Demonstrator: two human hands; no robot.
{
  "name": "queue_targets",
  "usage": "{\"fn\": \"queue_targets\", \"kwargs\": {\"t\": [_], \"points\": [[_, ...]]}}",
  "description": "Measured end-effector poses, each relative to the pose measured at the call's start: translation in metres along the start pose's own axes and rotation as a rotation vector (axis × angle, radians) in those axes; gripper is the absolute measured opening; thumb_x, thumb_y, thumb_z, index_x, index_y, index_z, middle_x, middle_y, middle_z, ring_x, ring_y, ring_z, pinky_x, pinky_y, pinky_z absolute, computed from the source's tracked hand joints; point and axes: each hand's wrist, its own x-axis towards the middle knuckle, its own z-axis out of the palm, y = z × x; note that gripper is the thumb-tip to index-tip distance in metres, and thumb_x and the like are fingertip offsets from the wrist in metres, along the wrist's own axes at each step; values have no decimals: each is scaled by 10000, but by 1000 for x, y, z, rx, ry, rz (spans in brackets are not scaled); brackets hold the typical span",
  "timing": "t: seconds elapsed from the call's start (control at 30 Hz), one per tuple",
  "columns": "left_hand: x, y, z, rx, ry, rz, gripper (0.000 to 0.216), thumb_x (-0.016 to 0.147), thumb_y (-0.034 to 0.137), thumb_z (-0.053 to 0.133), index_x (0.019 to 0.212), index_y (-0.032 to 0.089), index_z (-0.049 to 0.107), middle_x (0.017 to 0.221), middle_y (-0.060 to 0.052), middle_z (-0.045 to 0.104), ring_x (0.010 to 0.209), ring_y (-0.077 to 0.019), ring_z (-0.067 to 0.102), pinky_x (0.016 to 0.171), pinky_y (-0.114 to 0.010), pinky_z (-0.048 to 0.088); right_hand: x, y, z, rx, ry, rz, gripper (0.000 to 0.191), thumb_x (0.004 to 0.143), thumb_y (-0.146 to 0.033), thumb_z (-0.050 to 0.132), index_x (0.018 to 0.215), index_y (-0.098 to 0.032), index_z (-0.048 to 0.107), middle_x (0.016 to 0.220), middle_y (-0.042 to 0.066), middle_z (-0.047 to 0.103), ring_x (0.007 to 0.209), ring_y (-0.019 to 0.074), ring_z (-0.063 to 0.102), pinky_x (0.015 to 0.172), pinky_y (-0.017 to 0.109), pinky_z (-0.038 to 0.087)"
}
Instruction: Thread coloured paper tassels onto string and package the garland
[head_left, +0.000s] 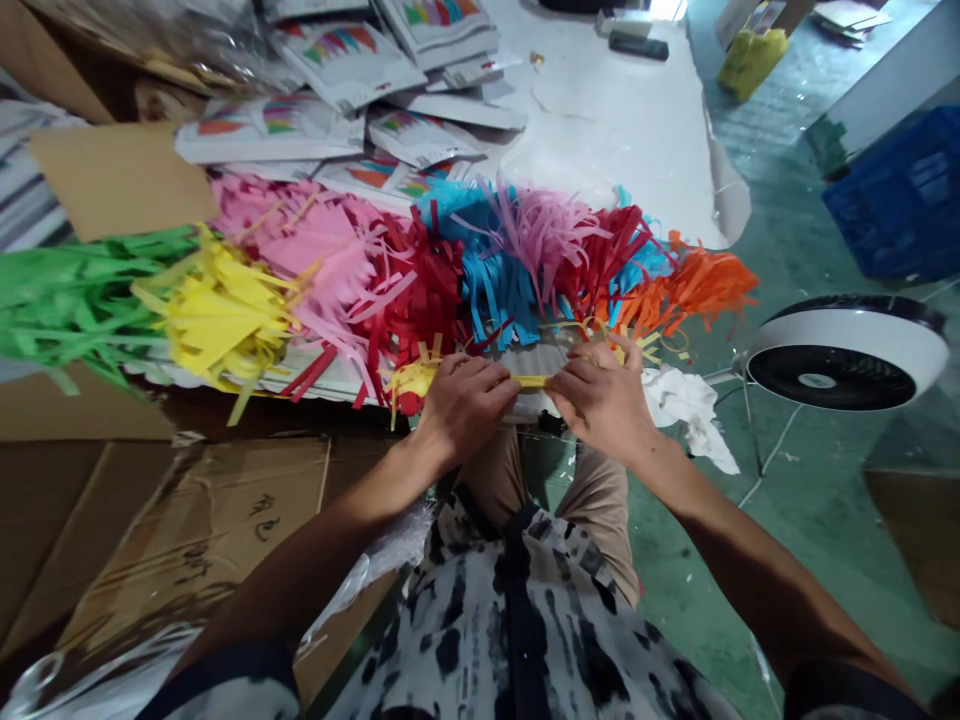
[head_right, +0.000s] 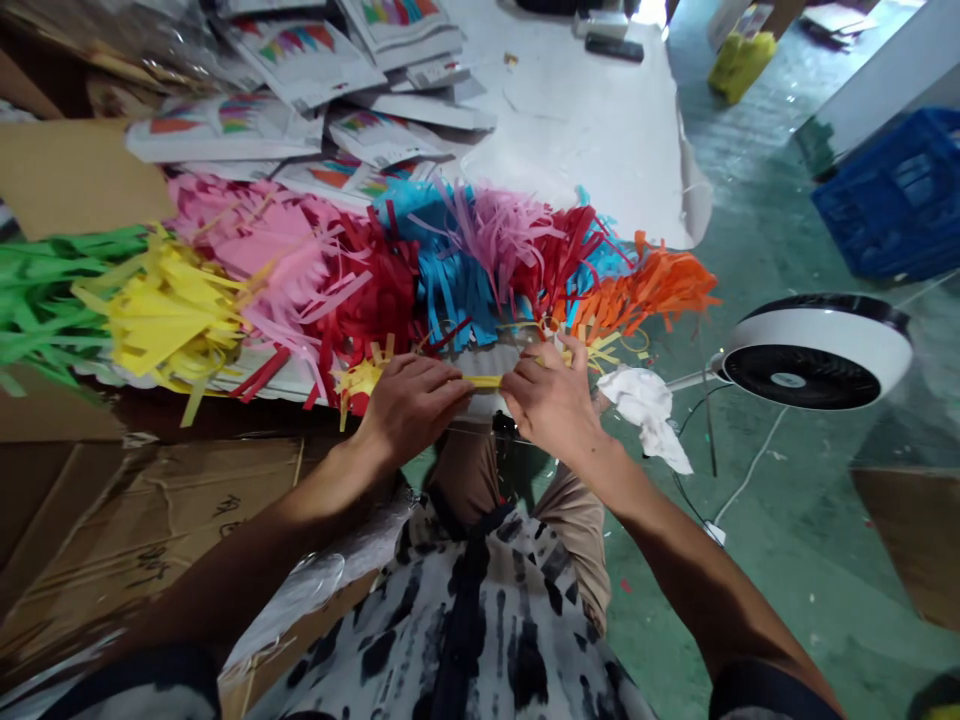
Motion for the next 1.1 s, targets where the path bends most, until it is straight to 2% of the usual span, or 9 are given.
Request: {"fn": "queue_targets", "kwargs": {"t": [0.13,0.3,0.5,0.63,0.77,0.97,1.1], "points": [[13,-6,2,-13,-49,-24,189,1060,352,584,1048,250,743,1079,-35,790,1016,-251,667,809,-400,386,10,11,3,33,-24,-54,275,1078,-357,512,966,-284,753,944,19,753,1125,261,589,1159,540,217],[20,-6,3,43,-32,-39,220,1072,291,546,1005,198,734,1015,-72,778,989,-273,660,846,-432,373,10,15,14,-66,11,-99,308,1101,-282,461,981,-259,744,952,28,757,1094,241,596,1198,531,184],[20,-4,9,71,-2,-31,197,1062,264,558,1024,170,727,996,-96,766,980,-289,659,828,-423,366,9,11,24,-45,88,-95,228,1078,-344,532,1015,-236,722,981,40,746,1077,259,611,1199,534,220],[16,-8,11,86,23,-30,200,1065,280,560,1015,177,723,981,-88,763,983,-289,651,846,-430,365,6,14,23,-23,60,-46,230,1083,-326,520,1000,-233,713,947,33,737,1051,254,616,1199,526,223],[10,-11,9,120,24,-72,238,1064,328,564,979,170,721,962,-104,751,986,-294,630,848,-437,362,0,19,18,31,51,16,233,1085,-334,520,994,-235,711,951,31,744,1119,270,614,1181,524,210],[16,-14,-1,170,-64,-98,205,1032,322,620,949,160,713,957,-117,744,1001,-306,621,852,-452,354,4,17,7,78,-49,182,163,998,-315,603,938,-227,725,984,64,739,1142,314,579,1013,498,308],[23,-19,-5,172,-96,-80,201,993,346,685,923,160,718,935,-120,749,979,-312,632,837,-455,368,11,14,5,74,-85,246,110,912,-304,648,892,-228,725,970,79,736,1126,339,560,946,488,325]]}}
